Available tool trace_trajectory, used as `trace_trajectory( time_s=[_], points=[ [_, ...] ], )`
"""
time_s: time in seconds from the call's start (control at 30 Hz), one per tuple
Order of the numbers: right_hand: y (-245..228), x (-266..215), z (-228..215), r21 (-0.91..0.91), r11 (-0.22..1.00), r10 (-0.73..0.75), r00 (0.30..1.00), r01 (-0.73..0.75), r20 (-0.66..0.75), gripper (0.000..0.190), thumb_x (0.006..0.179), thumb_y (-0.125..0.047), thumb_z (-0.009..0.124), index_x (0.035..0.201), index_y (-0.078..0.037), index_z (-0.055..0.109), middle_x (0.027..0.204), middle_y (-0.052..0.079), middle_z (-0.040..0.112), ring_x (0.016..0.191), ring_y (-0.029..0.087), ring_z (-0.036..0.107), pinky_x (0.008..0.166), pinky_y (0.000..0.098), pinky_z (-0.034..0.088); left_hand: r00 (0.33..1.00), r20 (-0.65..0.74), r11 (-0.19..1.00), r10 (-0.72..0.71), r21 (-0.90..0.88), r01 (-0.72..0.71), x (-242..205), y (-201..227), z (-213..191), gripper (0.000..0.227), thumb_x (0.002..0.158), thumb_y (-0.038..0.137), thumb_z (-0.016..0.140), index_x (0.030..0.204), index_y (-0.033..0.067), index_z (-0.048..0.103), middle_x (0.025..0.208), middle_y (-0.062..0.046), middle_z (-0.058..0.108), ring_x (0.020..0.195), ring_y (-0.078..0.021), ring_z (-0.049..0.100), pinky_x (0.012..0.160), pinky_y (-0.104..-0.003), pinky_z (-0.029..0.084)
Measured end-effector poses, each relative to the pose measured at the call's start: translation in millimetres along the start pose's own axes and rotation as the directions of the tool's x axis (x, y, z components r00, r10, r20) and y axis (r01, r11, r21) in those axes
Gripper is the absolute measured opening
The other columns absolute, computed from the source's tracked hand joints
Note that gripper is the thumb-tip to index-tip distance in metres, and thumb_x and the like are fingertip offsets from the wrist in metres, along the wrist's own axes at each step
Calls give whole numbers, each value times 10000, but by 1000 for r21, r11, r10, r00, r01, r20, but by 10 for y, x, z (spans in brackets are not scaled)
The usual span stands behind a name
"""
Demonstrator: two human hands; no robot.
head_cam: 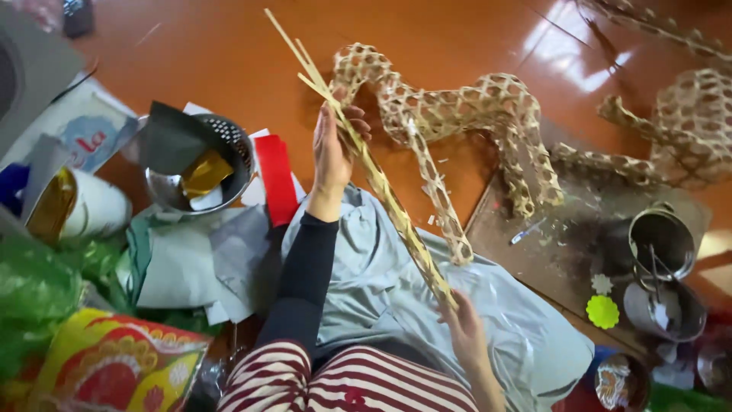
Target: Assembling and tying bamboo strips to create a traditional horse-shaped lantern frame.
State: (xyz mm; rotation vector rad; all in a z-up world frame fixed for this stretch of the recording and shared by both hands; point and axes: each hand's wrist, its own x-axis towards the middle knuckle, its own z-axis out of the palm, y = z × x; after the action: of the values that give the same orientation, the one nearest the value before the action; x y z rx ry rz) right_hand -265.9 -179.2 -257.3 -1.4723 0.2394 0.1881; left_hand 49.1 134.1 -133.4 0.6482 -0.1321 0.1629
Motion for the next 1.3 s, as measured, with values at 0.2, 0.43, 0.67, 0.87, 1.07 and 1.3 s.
trace_trajectory(
  time_s=[0.2,0.43,0.67,0.87,1.07,1.3],
  points=[
    [168,-222,-56,-175,976,-132,991,127,-16,449,976,-22,595,1410,47,505,1279,136,648,996,181,654,799,314,551,1000,-27,1000,-4,-29,3,-162,250,266,444,1067,479,459,1287,107,562,835,1,510,698,-129,524,636,-308,468],
    [39,-411,12,-221,972,-65,996,76,57,462,943,-8,614,1394,27,517,1194,118,685,1003,165,675,818,307,556,993,120,971,-22,-233,50,-188,211,38,418,1150,496,458,1267,104,543,851,15,467,747,-123,489,663,-297,435],
    [-25,-379,184,-72,997,33,994,-26,103,487,989,-57,567,1466,-1,487,1051,140,732,861,180,664,798,301,552,979,168,983,-114,-124,135,-454,558,485,510,1082,401,445,1484,89,479,1004,-64,628,930,-173,640,975,-398,568],
    [96,-425,290,23,982,183,968,-189,169,539,958,-65,592,1481,-23,466,1054,127,716,783,161,608,690,282,496,982,184,978,-43,-191,79,-418,435,216,399,1132,331,492,1420,60,547,907,-15,544,806,-131,546,735,-302,480],
    [-120,-448,373,-33,988,155,978,-152,136,543,970,-92,614,1488,-23,466,1051,129,706,827,168,615,746,302,533,995,93,980,48,-194,-29,-407,440,194,244,1190,342,508,1153,102,529,881,-9,493,725,-131,488,619,-282,405],
    [-671,-413,723,-5,999,49,915,-51,401,656,925,-58,691,1486,-93,354,1213,52,602,1093,181,608,956,342,520,999,31,999,-33,40,32,-364,924,181,328,1097,418,507,1071,93,545,825,-49,527,598,-153,446,510,-300,349]
  ],
)
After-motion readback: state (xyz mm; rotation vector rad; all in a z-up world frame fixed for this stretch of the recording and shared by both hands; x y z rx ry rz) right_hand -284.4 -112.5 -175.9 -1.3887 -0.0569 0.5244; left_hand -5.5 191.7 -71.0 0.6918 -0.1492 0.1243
